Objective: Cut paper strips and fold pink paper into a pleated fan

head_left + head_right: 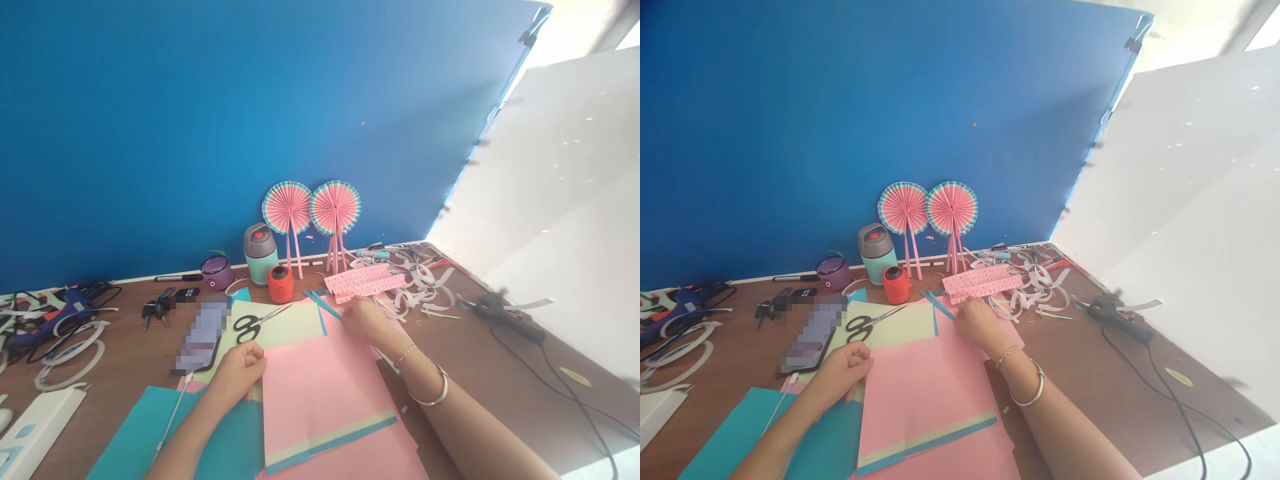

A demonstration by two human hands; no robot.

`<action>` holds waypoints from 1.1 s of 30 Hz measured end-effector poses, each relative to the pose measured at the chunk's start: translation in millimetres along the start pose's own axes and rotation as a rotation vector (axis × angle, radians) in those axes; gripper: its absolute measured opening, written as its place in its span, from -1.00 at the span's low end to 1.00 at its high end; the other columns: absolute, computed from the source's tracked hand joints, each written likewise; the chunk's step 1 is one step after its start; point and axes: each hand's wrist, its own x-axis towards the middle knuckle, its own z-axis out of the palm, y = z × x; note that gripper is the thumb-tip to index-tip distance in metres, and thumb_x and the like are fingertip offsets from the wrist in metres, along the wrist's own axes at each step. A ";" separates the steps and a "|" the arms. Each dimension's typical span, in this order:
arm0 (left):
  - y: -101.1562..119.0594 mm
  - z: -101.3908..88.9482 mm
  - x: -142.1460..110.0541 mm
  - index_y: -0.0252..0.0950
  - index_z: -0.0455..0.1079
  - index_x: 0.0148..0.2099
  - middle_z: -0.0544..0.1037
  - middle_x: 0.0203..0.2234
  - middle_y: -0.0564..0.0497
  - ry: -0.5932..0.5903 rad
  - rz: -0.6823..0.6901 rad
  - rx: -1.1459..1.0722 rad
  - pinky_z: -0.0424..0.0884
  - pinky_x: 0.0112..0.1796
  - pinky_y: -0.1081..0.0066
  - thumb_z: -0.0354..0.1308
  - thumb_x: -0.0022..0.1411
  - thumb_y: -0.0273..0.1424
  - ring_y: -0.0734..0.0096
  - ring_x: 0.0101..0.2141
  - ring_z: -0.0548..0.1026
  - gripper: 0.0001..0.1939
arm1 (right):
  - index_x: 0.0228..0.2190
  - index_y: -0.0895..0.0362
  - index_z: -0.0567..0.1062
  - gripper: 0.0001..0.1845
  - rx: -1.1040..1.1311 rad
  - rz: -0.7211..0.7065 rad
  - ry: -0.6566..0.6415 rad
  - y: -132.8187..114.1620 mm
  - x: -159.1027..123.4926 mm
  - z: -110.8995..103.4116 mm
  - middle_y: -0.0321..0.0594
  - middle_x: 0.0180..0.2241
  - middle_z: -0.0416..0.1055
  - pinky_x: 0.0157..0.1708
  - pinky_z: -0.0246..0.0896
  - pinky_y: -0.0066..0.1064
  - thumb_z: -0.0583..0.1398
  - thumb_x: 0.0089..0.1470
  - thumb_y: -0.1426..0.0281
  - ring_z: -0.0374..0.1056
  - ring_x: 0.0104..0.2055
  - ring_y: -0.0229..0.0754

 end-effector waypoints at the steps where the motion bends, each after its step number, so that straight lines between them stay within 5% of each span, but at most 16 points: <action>1: 0.1 0.1 -0.2 -0.24 0.20 -0.52 0.26 -0.81 0.26 -0.004 0.007 -0.005 -0.03 -0.73 0.57 0.12 -0.07 -0.28 0.62 -0.87 0.14 -0.82 | -0.72 0.15 0.31 -0.77 -0.007 0.008 -0.001 -0.8 0.2 -3.4 -0.19 -0.61 0.36 -0.52 -0.07 -0.44 0.14 -0.12 0.55 0.21 -0.52 -0.23; 6: 0.4 -1.7 0.4 -0.24 0.23 -0.49 0.28 -0.79 0.24 -0.006 0.007 0.042 -0.01 -0.72 0.54 0.12 -0.05 -0.24 0.60 -0.84 0.13 -0.81 | -0.61 0.14 0.40 -0.87 -0.072 0.073 -0.016 1.3 2.3 -20.9 -0.22 -0.57 0.43 -0.54 -0.08 -0.46 0.10 -0.12 0.54 0.25 -0.51 -0.23; 10: 6.8 -5.1 -2.3 -0.26 0.38 -0.25 0.33 -0.76 0.20 0.160 0.067 0.216 0.15 -0.64 0.50 0.13 0.02 -0.23 0.47 -0.72 0.28 -0.74 | -0.53 0.13 0.42 -0.87 0.168 0.021 0.007 0.2 0.2 -27.6 -0.28 -0.53 0.45 -0.49 0.08 -0.47 0.08 -0.11 0.52 0.30 -0.48 -0.24; 12: 12.3 -5.0 -7.2 -0.26 0.38 -0.08 0.48 -0.55 0.07 0.284 0.193 0.294 0.32 -0.50 0.43 0.11 0.08 -0.24 0.37 -0.55 0.42 -0.64 | -0.50 0.12 0.45 -0.85 0.317 -0.060 -0.039 -9.1 -5.9 -28.2 -0.28 -0.47 0.47 -0.47 0.14 -0.47 0.08 -0.08 0.51 0.33 -0.44 -0.23; 14: 17.3 -2.6 -14.6 -0.20 0.29 0.10 0.48 -0.10 -0.12 0.349 0.416 0.350 0.40 -0.23 0.31 0.06 0.15 -0.30 0.22 -0.18 0.48 -0.56 | -0.45 0.11 0.48 -0.81 0.421 -0.163 -0.130 -24.9 -16.4 -27.3 -0.28 -0.41 0.49 -0.43 0.18 -0.47 0.07 -0.06 0.52 0.35 -0.40 -0.24; 16: 21.0 1.8 -23.1 -0.12 0.17 0.22 0.20 0.21 -0.12 0.288 0.644 0.430 0.22 0.07 0.13 0.04 0.19 -0.36 0.07 0.17 0.20 -0.47 | -0.42 0.10 0.49 -0.79 0.489 -0.274 -0.255 -43.7 -29.6 -25.2 -0.29 -0.44 0.47 -0.42 0.21 -0.47 0.08 -0.05 0.55 0.35 -0.41 -0.25; 18: 23.3 6.7 -30.1 -0.08 0.11 0.26 0.07 0.29 -0.06 0.118 0.769 0.500 0.05 0.17 0.04 0.05 0.20 -0.37 0.03 0.27 -0.04 -0.42 | -0.37 0.09 0.51 -0.76 0.528 -0.378 -0.332 -60.3 -41.8 -23.1 -0.29 -0.40 0.48 -0.39 0.24 -0.45 0.08 -0.02 0.56 0.35 -0.39 -0.26; 20: 24.7 10.2 -33.5 -0.09 0.18 0.23 0.19 0.24 -0.06 -0.014 0.765 0.507 0.03 0.18 0.04 0.05 0.22 -0.35 0.05 0.26 0.00 -0.49 | -0.36 0.08 0.51 -0.75 0.534 -0.429 -0.367 -69.7 -49.4 -22.3 -0.30 -0.40 0.47 -0.39 0.24 -0.45 0.08 0.01 0.56 0.34 -0.40 -0.27; 22: 25.8 11.2 -32.7 -0.11 0.36 0.07 0.45 0.02 -0.06 -0.067 0.702 0.469 0.00 0.19 0.05 0.04 0.25 -0.33 0.13 0.12 0.26 -0.67 | -0.37 0.08 0.51 -0.77 0.527 -0.429 -0.347 -69.7 -50.6 -23.0 -0.30 -0.41 0.46 -0.39 0.23 -0.45 0.08 0.03 0.55 0.32 -0.40 -0.28; 26: 26.5 6.2 -23.7 -0.15 0.51 -0.27 0.52 -0.47 0.02 0.001 0.527 0.358 0.18 0.09 0.13 0.01 0.27 -0.28 0.27 -0.28 0.46 -0.76 | -0.38 0.09 0.49 -0.81 0.505 -0.321 -0.286 -49.4 -40.6 -25.5 -0.27 -0.39 0.47 -0.41 0.21 -0.43 0.08 0.05 0.50 0.32 -0.39 -0.25; 33: 21.1 -4.9 -10.7 -0.22 0.48 -0.42 0.56 -0.45 0.03 0.156 0.264 0.179 0.38 -0.21 0.33 0.10 0.12 -0.23 0.26 -0.31 0.49 -0.78 | -0.42 0.10 0.46 -0.85 0.516 -0.123 -0.278 -15.5 -28.6 -16.7 -0.27 -0.41 0.45 -0.44 0.18 -0.42 0.07 0.05 0.42 0.29 -0.43 -0.25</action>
